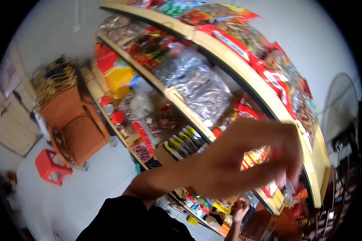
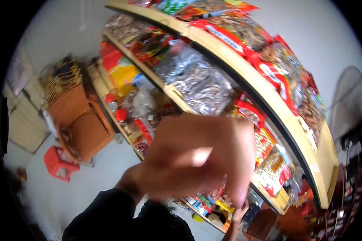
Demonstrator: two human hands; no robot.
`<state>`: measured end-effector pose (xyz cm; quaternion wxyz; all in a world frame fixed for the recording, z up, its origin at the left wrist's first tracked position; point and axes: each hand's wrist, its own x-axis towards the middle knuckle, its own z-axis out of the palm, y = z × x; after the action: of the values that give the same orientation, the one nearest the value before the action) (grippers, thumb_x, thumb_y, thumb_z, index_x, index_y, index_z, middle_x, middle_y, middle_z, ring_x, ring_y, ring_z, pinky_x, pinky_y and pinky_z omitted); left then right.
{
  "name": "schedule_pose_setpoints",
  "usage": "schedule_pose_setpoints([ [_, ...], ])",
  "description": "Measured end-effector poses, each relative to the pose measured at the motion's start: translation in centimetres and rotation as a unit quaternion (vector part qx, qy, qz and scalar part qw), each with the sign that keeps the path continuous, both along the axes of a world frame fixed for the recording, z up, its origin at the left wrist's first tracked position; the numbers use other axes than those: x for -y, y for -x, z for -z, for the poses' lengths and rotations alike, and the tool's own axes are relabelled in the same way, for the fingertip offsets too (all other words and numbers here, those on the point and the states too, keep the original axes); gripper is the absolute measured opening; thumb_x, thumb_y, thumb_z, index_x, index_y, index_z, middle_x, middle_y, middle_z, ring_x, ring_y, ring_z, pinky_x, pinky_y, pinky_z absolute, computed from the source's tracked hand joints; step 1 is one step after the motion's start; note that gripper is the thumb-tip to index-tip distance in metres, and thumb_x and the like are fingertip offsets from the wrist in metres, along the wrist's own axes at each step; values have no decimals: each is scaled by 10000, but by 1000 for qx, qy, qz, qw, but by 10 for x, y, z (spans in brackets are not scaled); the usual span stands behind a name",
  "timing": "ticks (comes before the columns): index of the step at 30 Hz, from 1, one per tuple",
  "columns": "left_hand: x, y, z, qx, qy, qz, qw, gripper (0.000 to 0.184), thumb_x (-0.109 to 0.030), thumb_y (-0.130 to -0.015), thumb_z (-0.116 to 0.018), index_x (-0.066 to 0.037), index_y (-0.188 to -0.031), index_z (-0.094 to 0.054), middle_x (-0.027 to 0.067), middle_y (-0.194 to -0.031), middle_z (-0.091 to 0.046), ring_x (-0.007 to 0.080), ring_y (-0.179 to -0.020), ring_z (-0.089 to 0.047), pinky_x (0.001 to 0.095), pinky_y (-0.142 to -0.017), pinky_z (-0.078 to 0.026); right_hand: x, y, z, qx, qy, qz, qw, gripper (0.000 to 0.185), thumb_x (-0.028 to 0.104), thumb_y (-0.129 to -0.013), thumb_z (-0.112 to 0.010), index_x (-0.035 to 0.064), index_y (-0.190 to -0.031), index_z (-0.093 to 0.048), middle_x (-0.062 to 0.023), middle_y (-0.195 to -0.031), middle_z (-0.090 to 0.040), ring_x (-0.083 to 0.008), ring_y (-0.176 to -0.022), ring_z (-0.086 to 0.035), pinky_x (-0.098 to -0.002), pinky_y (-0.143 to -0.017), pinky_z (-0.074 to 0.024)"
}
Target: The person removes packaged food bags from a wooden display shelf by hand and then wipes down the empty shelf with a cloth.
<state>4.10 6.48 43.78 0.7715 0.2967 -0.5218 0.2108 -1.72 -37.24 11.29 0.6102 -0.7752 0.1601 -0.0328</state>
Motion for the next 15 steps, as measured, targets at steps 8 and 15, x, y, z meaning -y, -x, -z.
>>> schedule_pose_setpoints([
  [8, 96, -115, -14, -4, -273, -249, 929, 98, -57, -878, -538, -7, -928, -606, 74, -930, -633, 158, -868, -589, 301, -797, -469, -15, -48, -211, 416, 217, 4, 883, 97, -28, -912, -467, -26, -901, -563, -67, -811, -561, -118, -665, -518, -260, -605, -427],
  [15, 189, -173, -25, -31, -390, -355, 849, 275, -148, -913, -547, -47, -1166, -508, 150, -1173, -603, 273, -1110, -577, 394, -968, -423, 49, -128, -335, 482, 309, 77, 816, 126, 35, -890, -525, -23, -976, -596, -43, -768, -566, -95, -673, -501, -239, -628, -421],
])
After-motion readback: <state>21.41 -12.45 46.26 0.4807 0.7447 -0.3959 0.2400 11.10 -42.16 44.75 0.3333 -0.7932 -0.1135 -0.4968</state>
